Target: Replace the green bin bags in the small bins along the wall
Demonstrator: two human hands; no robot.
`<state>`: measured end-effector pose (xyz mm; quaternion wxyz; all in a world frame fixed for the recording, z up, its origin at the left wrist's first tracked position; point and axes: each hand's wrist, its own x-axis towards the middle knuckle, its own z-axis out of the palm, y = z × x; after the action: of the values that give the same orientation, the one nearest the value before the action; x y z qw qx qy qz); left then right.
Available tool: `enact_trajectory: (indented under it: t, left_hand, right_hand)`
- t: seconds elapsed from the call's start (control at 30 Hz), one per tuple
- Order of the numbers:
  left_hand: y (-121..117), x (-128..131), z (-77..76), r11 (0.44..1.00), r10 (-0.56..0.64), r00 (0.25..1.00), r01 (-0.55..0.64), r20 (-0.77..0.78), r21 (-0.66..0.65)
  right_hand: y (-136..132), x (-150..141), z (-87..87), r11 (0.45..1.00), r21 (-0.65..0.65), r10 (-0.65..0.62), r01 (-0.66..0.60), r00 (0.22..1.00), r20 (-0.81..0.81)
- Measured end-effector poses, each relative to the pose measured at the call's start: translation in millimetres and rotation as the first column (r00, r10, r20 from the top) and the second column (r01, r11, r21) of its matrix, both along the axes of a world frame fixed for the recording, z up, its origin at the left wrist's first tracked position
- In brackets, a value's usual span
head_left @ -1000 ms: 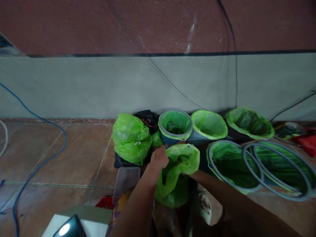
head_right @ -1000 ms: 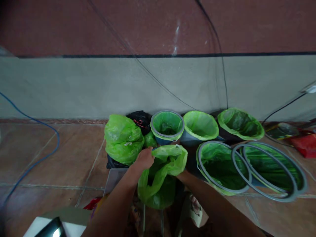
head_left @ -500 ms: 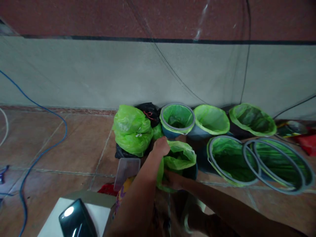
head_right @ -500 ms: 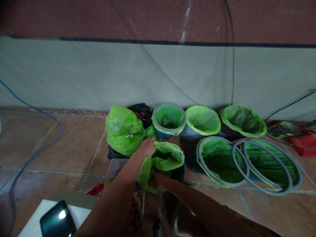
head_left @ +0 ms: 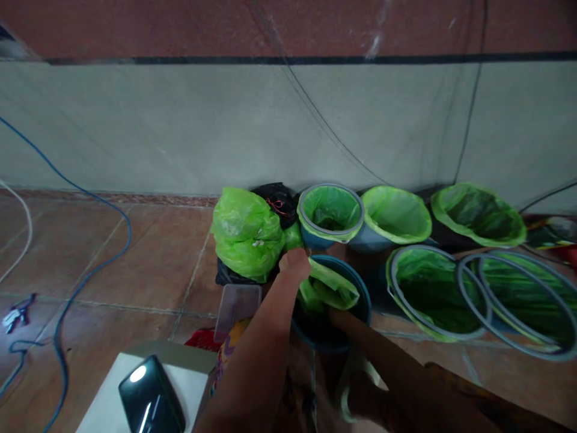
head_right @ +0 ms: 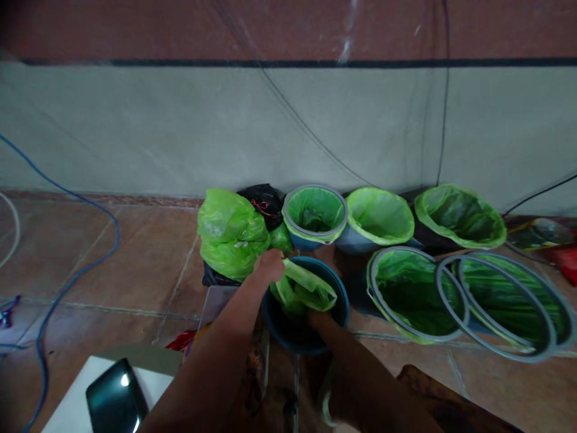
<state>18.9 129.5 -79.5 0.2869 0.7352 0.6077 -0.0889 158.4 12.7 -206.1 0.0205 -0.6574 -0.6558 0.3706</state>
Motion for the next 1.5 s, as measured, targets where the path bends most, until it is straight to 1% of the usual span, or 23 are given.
enact_trajectory:
  t: [0.07, 0.13, 0.2, 0.27, 0.33, 0.37, 0.4, 0.43, 0.47, 0.5, 0.57, 0.67, 0.7, 0.77, 0.9, 1.0, 1.07, 1.13, 1.2, 1.3, 1.37, 1.43, 1.5]
  left_hand:
    - [1, -2, -0.2, 1.000, 0.014, 1.000, -0.014, -0.012, -0.023]
    - [2, -4, -0.3, 1.000, 0.011, 1.000, -0.011, -0.016, -0.020]
    - [3, -6, 0.6, 1.000, -0.007, 1.000, 0.007, -0.018, -0.005]
    - [3, -8, 3.3, 1.000, -0.028, 1.000, 0.028, -0.015, 0.004]
    - [2, -8, 7.4, 0.999, -0.053, 0.999, 0.053, 0.002, 0.013]
    - [2, -7, 9.7, 0.998, -0.068, 0.998, 0.068, 0.016, 0.019]
    - [1, -6, 11.7, 0.996, -0.084, 0.996, 0.083, 0.031, 0.028]
    - [1, -5, 13.4, 0.994, -0.101, 0.994, 0.100, 0.044, 0.036]
    - [1, -4, 14.6, 0.992, -0.121, 0.991, 0.118, 0.058, 0.043]
    - [1, -3, 15.2, 0.989, -0.140, 0.987, 0.137, 0.074, 0.050]
    - [1, -1, 14.9, 0.985, -0.167, 0.979, 0.161, 0.116, 0.061]
    - [2, 0, 12.1, 0.986, -0.160, 0.968, 0.147, 0.194, 0.078]
    - [2, 0, 11.1, 0.987, -0.153, 0.964, 0.136, 0.216, 0.091]
    - [1, -1, 9.5, 0.983, -0.162, 0.957, 0.134, 0.241, 0.128]
    - [-2, -4, 8.7, 0.962, -0.205, 0.950, 0.151, 0.234, 0.227]
    - [-5, -6, 10.7, 0.959, -0.179, 0.960, 0.122, 0.216, 0.255]
    - [-6, -8, 12.5, 0.966, -0.166, 0.967, 0.120, 0.193, 0.230]
    - [-7, -9, 13.5, 0.973, -0.160, 0.976, 0.131, 0.148, 0.187]
    - [-7, -9, 13.4, 0.979, -0.158, 0.983, 0.144, 0.092, 0.143]
    - [-5, -8, 11.4, 0.984, -0.150, 0.988, 0.148, 0.018, 0.095]
    - [-1, -7, 9.1, 0.986, -0.144, 0.989, 0.145, -0.018, 0.080]
    - [3, -5, 6.2, 0.988, -0.136, 0.990, 0.137, -0.028, 0.066]
    - [7, -4, 2.4, 0.991, -0.125, 0.992, 0.125, 0.003, 0.041]
  right_hand:
    - [-5, 12, 10.0, 0.997, -0.058, 0.057, -0.052, 0.993, 0.103]
    - [-8, 22, 28.9, 0.985, -0.116, 0.149, -0.131, 0.976, 0.162]
    - [-5, 31, 56.1, 0.963, -0.173, 0.232, -0.205, 0.960, 0.156]
    - [4, 36, 86.4, 0.952, -0.197, 0.259, -0.234, 0.959, 0.114]
    - [19, 39, 111.5, 0.988, -0.048, 0.152, -0.147, 0.980, 0.130]
    - [28, 39, 119.7, 0.993, 0.058, 0.095, -0.103, 0.987, 0.131]
    - [36, 40, 124.3, 0.981, 0.189, 0.025, -0.045, 0.994, 0.110]
    - [44, 39, 125.6, 0.963, 0.268, -0.007, -0.012, 0.997, 0.070]
    - [50, 39, 124.0, 0.952, 0.305, -0.016, 0.008, 1.000, 0.025]
    - [55, 38, 120.7, 0.952, 0.307, -0.007, 0.009, 1.000, -0.009]
    - [61, 35, 112.4, 0.972, 0.232, 0.041, -0.040, 0.999, 0.000]
    - [60, 33, 107.1, 0.985, 0.152, 0.062, -0.086, 0.986, 0.153]
    - [60, 34, 108.2, 0.985, 0.151, 0.051, -0.081, 0.980, 0.194]
    - [58, 38, 113.7, 0.982, 0.181, 0.014, -0.055, 0.975, 0.223]
    - [56, 54, 128.9, 0.968, 0.247, -0.099, 0.050, 0.976, 0.193]
    - [51, 64, 135.2, 0.963, 0.234, -0.170, 0.133, 0.975, 0.144]
    - [47, 68, 134.0, 0.967, 0.202, -0.182, 0.155, 0.975, 0.126]
    - [42, 70, 128.3, 0.971, 0.177, -0.188, 0.163, 0.973, 0.132]
    - [41, 72, 119.3, 0.967, 0.148, -0.226, 0.205, 0.965, 0.137]
    - [46, 76, 104.4, 0.952, 0.089, -0.303, 0.295, 0.947, 0.110]
    - [52, 80, 95.9, 0.950, 0.083, -0.309, 0.302, 0.946, 0.099]
    - [58, 85, 88.9, 0.950, 0.098, -0.306, 0.297, 0.948, 0.092]
    - [63, 89, 82.7, 0.944, 0.073, -0.326, 0.322, 0.944, 0.049]
